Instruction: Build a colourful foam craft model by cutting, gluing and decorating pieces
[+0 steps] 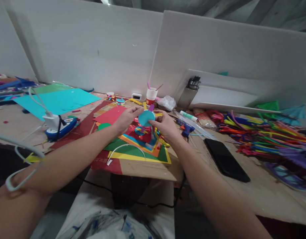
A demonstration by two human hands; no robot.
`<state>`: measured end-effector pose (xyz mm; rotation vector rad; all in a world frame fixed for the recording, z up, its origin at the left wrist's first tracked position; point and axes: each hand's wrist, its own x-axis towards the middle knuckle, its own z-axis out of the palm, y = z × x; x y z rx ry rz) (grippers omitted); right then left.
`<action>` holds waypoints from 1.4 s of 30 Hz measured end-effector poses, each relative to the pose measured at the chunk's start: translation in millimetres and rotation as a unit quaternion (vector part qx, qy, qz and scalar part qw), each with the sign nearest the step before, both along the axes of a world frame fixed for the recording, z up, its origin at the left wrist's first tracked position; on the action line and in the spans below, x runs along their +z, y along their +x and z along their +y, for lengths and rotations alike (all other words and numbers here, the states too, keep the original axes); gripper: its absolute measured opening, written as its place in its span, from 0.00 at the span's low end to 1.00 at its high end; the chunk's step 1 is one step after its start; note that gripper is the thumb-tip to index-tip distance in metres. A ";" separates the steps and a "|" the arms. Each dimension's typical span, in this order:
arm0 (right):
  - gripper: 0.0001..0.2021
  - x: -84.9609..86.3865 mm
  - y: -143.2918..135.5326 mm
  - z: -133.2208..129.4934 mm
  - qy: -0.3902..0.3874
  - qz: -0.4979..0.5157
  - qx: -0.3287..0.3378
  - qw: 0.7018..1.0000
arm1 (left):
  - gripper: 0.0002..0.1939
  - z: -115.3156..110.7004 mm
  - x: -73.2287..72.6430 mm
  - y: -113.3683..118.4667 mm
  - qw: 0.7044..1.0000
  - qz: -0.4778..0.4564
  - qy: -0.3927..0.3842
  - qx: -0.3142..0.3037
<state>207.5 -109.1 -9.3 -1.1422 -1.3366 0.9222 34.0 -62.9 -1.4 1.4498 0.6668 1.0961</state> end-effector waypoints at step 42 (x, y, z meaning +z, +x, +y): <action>0.30 2.9 0.0 -5.4 -0.012 -0.062 -0.002 0.998 | 0.15 4.2 3.0 -2.4 0.998 -0.053 -0.021 0.015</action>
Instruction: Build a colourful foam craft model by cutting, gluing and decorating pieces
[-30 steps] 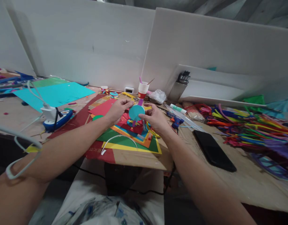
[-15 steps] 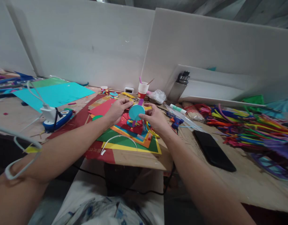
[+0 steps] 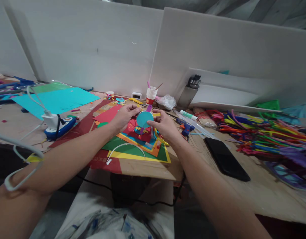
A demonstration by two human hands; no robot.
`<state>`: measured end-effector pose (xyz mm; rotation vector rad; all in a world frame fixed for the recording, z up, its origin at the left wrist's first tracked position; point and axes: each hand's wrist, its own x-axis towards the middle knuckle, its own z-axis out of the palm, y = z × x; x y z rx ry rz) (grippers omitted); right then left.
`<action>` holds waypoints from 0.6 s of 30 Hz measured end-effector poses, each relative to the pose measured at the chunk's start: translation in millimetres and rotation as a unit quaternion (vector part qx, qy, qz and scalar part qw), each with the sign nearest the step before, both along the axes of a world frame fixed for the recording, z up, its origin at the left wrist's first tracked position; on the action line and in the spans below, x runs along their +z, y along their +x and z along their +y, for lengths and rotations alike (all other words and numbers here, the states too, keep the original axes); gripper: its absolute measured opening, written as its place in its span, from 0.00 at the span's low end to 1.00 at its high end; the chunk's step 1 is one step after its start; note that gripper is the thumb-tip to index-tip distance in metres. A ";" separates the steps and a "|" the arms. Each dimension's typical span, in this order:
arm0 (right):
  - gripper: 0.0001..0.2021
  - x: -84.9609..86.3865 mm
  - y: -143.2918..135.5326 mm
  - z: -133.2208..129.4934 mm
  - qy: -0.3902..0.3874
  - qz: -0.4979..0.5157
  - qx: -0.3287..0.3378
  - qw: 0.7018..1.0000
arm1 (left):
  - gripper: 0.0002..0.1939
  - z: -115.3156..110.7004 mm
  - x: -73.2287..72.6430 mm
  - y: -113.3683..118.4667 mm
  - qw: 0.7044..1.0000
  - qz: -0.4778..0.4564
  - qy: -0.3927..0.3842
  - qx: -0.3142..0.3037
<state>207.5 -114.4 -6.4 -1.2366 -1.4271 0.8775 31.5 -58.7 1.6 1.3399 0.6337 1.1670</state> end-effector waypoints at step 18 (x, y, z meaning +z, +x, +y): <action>0.30 0.2 -0.3 0.7 -0.008 0.013 0.000 1.000 | 0.15 -3.0 2.6 0.7 1.000 -0.006 -0.028 -0.002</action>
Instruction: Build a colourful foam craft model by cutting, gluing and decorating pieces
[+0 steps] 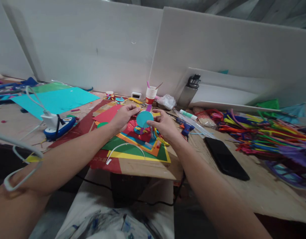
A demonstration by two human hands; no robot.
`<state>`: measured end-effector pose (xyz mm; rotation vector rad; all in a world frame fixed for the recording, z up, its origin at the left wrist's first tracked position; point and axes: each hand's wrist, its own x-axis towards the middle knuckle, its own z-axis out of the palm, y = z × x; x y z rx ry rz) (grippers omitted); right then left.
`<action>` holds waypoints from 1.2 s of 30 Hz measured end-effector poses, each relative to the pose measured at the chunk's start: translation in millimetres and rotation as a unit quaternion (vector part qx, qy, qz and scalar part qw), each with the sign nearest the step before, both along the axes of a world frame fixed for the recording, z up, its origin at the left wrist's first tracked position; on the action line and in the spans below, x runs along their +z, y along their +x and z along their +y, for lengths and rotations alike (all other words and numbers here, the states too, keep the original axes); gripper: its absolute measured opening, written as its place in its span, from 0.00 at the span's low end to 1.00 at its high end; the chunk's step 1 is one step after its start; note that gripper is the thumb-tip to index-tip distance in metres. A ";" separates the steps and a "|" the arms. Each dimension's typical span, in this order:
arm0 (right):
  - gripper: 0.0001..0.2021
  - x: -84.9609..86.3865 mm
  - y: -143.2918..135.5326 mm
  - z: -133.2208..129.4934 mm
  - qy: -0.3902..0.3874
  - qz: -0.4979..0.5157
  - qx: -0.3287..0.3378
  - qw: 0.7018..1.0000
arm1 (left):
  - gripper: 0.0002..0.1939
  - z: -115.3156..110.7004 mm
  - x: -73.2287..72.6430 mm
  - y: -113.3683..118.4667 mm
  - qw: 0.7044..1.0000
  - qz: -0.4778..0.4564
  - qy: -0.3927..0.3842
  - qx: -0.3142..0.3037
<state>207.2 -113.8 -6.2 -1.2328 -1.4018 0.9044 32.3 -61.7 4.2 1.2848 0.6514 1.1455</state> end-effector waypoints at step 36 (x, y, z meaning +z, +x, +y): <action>0.33 -4.2 4.6 5.5 0.008 -0.042 -0.001 0.999 | 0.20 4.9 -7.3 -1.7 0.998 0.034 -0.020 -0.043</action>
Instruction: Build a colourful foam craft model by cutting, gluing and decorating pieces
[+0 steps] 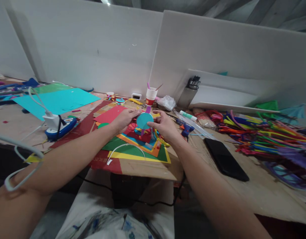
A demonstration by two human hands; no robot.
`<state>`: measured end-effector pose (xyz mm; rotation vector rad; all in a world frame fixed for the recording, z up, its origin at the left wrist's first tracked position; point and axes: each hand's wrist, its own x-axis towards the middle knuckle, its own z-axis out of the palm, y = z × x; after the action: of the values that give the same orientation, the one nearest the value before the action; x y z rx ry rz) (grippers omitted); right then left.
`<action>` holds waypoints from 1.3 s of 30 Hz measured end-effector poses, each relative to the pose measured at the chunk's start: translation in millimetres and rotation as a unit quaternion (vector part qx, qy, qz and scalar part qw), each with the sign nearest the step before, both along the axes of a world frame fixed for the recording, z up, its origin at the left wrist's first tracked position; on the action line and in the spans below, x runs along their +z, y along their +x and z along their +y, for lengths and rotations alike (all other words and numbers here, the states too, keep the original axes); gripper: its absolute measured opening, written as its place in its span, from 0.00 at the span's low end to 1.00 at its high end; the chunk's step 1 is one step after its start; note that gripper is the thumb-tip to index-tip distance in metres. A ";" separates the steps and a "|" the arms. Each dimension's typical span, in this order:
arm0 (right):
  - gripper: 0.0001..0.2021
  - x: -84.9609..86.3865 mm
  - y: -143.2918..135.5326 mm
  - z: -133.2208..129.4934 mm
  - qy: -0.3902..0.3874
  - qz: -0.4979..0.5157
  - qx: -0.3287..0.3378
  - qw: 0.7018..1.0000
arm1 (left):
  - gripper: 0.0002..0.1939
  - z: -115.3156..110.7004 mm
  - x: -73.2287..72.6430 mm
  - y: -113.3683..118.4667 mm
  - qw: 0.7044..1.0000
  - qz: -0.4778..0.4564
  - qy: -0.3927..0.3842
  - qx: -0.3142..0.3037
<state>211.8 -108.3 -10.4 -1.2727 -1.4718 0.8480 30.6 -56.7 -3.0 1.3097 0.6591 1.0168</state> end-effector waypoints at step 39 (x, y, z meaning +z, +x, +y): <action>0.34 3.9 -0.9 -3.5 0.014 0.001 0.006 1.000 | 0.20 -5.0 3.4 -2.7 0.997 0.072 0.028 -0.013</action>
<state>210.8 -111.8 -6.6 -1.2436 -1.4868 0.8335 27.9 -61.7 0.4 1.4460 0.7256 0.9322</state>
